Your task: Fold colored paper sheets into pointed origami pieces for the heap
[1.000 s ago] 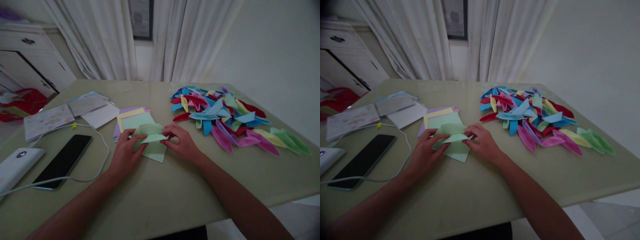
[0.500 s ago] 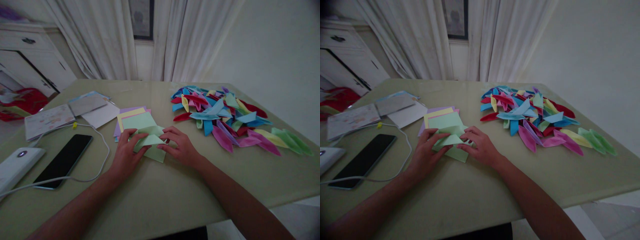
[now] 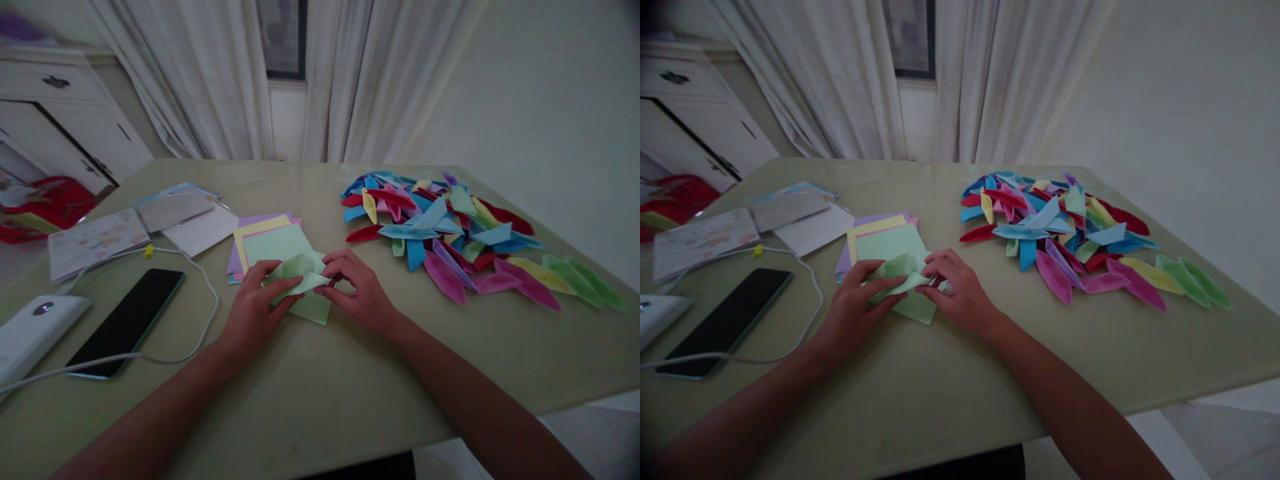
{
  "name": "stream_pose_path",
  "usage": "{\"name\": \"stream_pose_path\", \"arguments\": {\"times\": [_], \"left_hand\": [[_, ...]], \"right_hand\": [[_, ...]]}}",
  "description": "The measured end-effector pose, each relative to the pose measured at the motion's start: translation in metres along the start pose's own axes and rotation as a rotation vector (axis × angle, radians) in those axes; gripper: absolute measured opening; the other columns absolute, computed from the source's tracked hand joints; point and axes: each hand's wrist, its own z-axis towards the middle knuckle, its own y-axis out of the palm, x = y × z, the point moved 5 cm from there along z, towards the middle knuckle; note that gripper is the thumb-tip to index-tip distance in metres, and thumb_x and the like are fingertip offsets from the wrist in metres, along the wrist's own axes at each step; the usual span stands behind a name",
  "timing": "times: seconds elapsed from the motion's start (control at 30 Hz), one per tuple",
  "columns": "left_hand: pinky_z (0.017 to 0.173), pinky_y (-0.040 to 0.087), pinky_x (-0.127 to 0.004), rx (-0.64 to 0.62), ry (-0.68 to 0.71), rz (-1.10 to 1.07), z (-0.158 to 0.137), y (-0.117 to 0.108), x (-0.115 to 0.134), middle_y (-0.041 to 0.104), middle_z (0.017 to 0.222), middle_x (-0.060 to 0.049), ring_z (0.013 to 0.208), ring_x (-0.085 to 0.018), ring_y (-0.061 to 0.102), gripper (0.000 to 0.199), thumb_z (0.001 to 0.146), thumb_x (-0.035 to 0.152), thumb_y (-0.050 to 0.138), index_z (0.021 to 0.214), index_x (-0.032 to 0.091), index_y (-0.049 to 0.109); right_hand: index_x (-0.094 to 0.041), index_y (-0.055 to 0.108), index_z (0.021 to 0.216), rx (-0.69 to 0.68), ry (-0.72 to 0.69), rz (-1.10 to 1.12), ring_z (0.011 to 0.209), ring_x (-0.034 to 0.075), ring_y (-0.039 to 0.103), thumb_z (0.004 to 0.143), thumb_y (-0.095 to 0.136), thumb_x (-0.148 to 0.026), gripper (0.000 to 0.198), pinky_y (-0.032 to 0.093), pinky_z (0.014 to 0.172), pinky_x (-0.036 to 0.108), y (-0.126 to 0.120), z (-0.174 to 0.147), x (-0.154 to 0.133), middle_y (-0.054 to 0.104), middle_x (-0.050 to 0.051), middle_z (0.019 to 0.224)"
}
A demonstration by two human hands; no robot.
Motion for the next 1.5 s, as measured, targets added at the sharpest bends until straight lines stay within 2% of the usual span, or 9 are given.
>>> {"name": "stream_pose_path", "arguments": {"times": [0.37,0.53,0.7,0.87,1.03,1.2,1.37,1.5], "left_hand": [[0.096,0.056,-0.044,0.003,0.005,0.009,0.0,-0.002,0.001,0.06,0.125,-0.011,0.114,-0.028,0.063,0.018,0.097,0.028,0.069,0.11,0.027,0.081],[0.096,0.056,-0.043,0.001,-0.012,0.002,0.001,-0.002,0.001,0.061,0.123,-0.01,0.112,-0.027,0.063,0.013,0.097,0.03,0.07,0.104,0.025,0.079],[0.094,0.057,-0.042,-0.013,-0.018,-0.006,0.0,0.0,-0.001,0.061,0.119,-0.01,0.109,-0.027,0.064,0.014,0.097,0.034,0.07,0.102,0.024,0.079],[0.093,0.058,-0.041,-0.035,-0.035,-0.021,0.001,0.0,-0.001,0.061,0.118,-0.01,0.107,-0.026,0.065,0.016,0.097,0.036,0.07,0.102,0.023,0.079],[0.092,0.058,-0.041,-0.024,-0.019,-0.019,0.0,0.0,0.0,0.062,0.117,-0.01,0.106,-0.026,0.065,0.015,0.097,0.035,0.07,0.1,0.024,0.08],[0.091,0.058,-0.041,-0.027,-0.01,0.001,-0.002,0.001,-0.001,0.061,0.118,-0.009,0.106,-0.026,0.065,0.013,0.097,0.033,0.071,0.097,0.025,0.081],[0.093,0.058,-0.041,-0.008,-0.012,0.005,-0.001,0.0,0.001,0.061,0.117,-0.009,0.106,-0.026,0.065,0.016,0.097,0.035,0.069,0.098,0.025,0.081],[0.091,0.059,-0.038,0.033,-0.056,-0.027,0.002,-0.004,0.002,0.062,0.116,-0.008,0.104,-0.024,0.066,0.018,0.097,0.037,0.07,0.106,0.025,0.079]], "right_hand": [[-0.021,0.068,0.098,0.032,0.034,0.036,0.097,0.019,0.068,0.091,0.08,-0.035,0.02,0.065,0.081,0.033,0.0,0.001,0.0,0.062,0.009,0.116],[-0.023,0.07,0.112,0.046,0.005,0.035,0.101,0.02,0.069,0.091,0.081,-0.032,0.024,0.065,0.082,0.033,-0.002,0.002,-0.001,0.064,0.009,0.115],[-0.023,0.075,0.102,0.021,0.018,-0.034,0.1,0.021,0.07,0.091,0.081,-0.031,0.016,0.065,0.083,0.034,-0.002,0.002,-0.001,0.063,0.01,0.117],[-0.021,0.072,0.098,0.018,0.037,-0.07,0.101,0.021,0.069,0.088,0.082,-0.028,0.016,0.063,0.084,0.035,-0.003,0.002,0.0,0.062,0.011,0.116],[-0.023,0.074,0.099,-0.028,0.075,-0.054,0.116,0.026,0.067,0.084,0.087,-0.029,0.021,0.061,0.09,0.039,-0.004,0.003,0.004,0.063,0.012,0.125],[-0.023,0.076,0.105,-0.086,0.103,-0.047,0.12,0.026,0.066,0.085,0.085,-0.024,0.022,0.06,0.093,0.039,-0.002,0.004,0.007,0.065,0.013,0.129],[-0.023,0.077,0.103,-0.062,0.165,0.036,0.115,0.024,0.069,0.084,0.084,-0.024,0.02,0.061,0.089,0.036,-0.003,0.003,0.009,0.062,0.013,0.138],[-0.022,0.075,0.096,-0.004,0.151,0.063,0.116,0.024,0.068,0.083,0.081,-0.02,0.014,0.061,0.091,0.038,-0.006,0.003,0.009,0.066,0.011,0.127]]}}
